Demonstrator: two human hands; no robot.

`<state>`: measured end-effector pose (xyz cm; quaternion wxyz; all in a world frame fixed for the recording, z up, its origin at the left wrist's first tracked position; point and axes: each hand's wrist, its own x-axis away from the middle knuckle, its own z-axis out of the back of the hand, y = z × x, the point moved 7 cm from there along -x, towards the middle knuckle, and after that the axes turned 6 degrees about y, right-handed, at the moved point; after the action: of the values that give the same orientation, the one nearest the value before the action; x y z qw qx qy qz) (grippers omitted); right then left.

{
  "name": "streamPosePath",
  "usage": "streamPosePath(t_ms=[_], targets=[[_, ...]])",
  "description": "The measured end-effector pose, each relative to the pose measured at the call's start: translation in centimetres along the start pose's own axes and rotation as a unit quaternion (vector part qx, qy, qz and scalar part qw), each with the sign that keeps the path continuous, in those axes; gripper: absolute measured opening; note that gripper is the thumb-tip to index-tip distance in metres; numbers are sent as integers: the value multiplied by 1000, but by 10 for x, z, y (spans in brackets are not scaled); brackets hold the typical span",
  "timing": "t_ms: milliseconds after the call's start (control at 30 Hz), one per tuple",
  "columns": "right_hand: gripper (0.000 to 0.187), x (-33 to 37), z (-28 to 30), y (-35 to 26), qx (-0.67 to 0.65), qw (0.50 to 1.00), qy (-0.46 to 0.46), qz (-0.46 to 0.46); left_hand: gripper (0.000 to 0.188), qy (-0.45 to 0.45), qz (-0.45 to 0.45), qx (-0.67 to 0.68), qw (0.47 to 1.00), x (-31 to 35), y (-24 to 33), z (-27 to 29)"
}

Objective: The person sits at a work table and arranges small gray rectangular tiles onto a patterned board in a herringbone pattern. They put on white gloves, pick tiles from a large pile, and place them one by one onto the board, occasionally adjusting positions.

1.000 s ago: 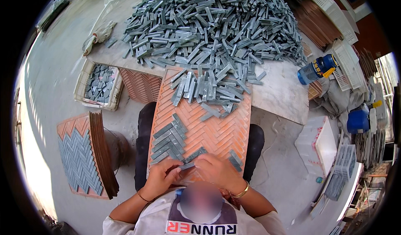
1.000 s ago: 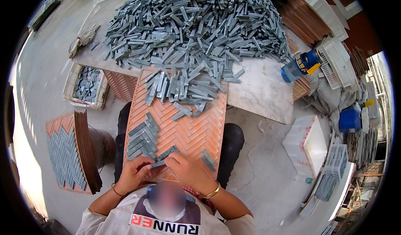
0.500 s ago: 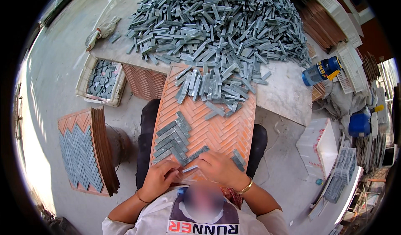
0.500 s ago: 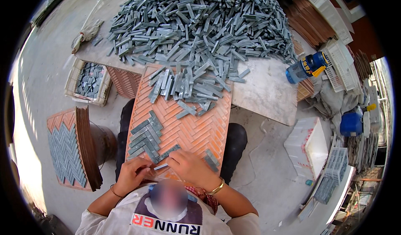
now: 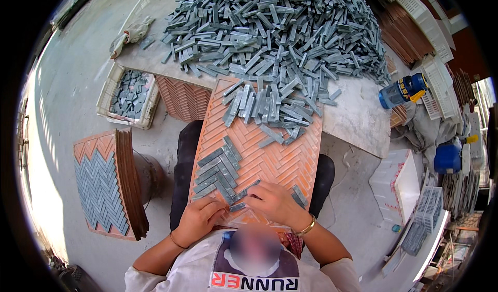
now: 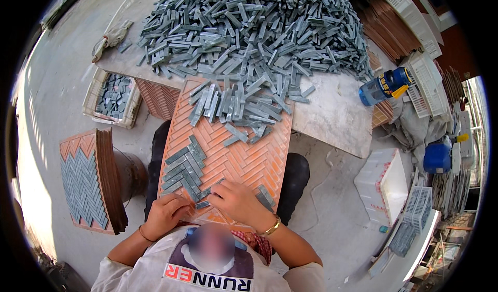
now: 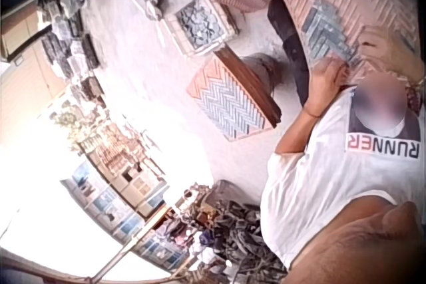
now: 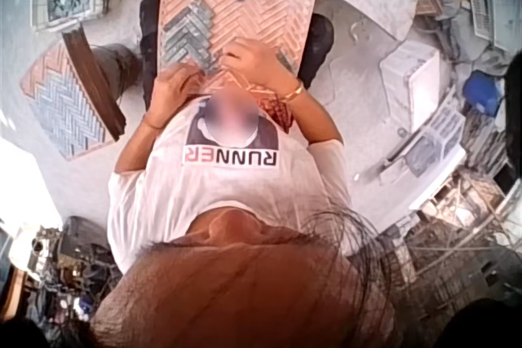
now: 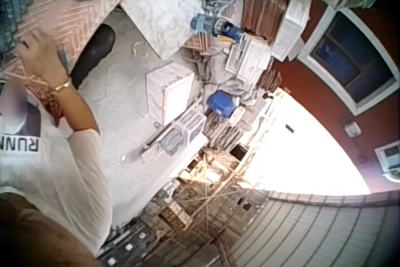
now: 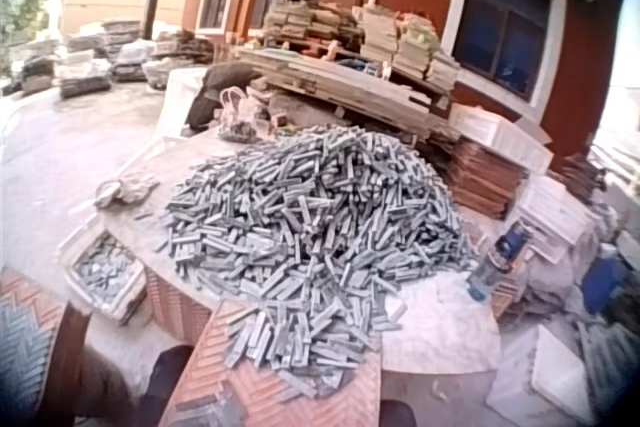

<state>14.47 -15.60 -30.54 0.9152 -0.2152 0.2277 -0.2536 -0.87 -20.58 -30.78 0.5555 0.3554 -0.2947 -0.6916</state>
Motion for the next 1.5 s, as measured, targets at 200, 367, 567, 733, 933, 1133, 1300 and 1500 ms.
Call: streamPosePath(t_ms=[200, 367, 567, 733, 933, 1133, 1300, 1500], targets=[[18, 2, 13, 7, 9, 996, 80, -25, 12, -21, -129, -79, 988, 1, 5, -20], [21, 7, 19, 13, -21, 993, 90, -73, 9, -29, -119, -89, 988, -1, 6, -27], [18, 9, 7, 15, -6, 992, 81, -95, 10, -26, -115, -82, 990, -7, 11, -28], [17, 8, 7, 17, -36, 993, 72, -86, 22, -25, -131, -93, 987, -5, 16, -33], [31, -14, 63, 73, 76, 943, 243, -213, 29, -72, -158, -114, 978, -4, 16, -37], [32, -25, 55, 92, 67, 957, 209, -188, 35, -82, -170, -113, 975, -10, 23, -34], [27, 19, 43, 60, -79, 927, 170, -324, 36, -103, -156, -126, 974, 1, 13, -44], [25, 48, 28, 34, -49, 928, 156, -334, 37, -121, -174, -144, 967, -6, 21, -41]])
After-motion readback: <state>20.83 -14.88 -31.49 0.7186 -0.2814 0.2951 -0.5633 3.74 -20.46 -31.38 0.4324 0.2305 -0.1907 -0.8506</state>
